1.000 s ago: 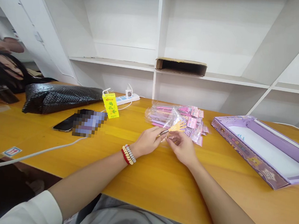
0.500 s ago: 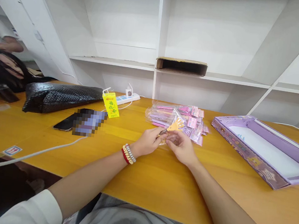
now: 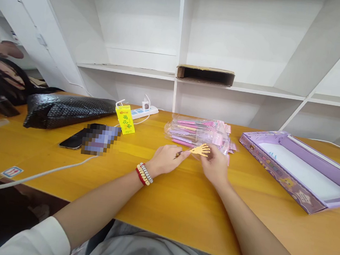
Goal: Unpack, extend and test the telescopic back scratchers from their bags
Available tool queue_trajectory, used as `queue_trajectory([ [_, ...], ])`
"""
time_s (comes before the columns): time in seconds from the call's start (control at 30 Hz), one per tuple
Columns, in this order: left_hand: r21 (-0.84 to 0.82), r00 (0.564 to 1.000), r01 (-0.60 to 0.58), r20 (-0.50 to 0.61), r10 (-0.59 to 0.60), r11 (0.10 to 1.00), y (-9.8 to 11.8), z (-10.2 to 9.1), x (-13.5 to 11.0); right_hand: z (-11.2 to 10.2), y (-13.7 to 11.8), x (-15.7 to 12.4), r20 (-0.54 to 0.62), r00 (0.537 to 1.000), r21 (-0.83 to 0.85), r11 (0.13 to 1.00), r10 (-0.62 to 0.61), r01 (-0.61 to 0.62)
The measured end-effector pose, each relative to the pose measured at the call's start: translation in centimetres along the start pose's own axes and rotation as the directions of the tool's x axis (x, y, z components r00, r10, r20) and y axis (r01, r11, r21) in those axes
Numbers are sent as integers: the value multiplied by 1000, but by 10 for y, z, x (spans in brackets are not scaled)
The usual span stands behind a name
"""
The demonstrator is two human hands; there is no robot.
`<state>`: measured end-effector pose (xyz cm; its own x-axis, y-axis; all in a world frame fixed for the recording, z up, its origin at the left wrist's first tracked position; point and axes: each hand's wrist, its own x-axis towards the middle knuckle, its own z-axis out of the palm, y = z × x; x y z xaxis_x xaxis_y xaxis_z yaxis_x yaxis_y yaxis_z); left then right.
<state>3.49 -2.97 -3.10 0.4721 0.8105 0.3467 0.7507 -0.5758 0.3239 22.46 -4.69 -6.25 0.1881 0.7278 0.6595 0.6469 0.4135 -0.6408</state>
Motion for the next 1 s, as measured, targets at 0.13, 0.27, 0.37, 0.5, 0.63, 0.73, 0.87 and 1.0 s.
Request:
queue_trajectory([
  [0.13, -14, 1000, 18, 4, -18, 1000, -3, 3, 1, -1, 3, 2, -46, 999, -43, 999, 20, -22],
  [0.27, -42, 999, 52, -1, -52, 998, -6, 4, 1, -3, -1, 3, -108, 993, -43, 998, 49, -54],
  [0.37, -64, 999, 38, -16, -39, 997, -6, 4, 1, -3, -3, 3, -97, 993, -7, 998, 66, -67],
  [0.5, -69, 994, 37, -97, -44, 997, -6, 4, 2, -3, 0, 3, -89, 989, 27, 993, 118, -116],
  [0.63, -96, 983, 29, -179, -46, 995, -7, 5, 4, -3, 2, 5, -93, 982, 81, 984, 165, -157],
  [0.73, -132, 980, -18, -201, -9, 991, -9, 5, 4, -3, 0, 7, -79, 971, 173, 963, 224, -208],
  [0.87, -164, 977, -42, -211, 7, 986, -10, 6, 4, -3, -3, 9, -46, 951, 314, 908, 306, -277],
  [1.0, -182, 976, -34, -216, -7, 983, -11, 7, 4, -3, -4, 11, -36, 941, 351, 886, 335, -302],
])
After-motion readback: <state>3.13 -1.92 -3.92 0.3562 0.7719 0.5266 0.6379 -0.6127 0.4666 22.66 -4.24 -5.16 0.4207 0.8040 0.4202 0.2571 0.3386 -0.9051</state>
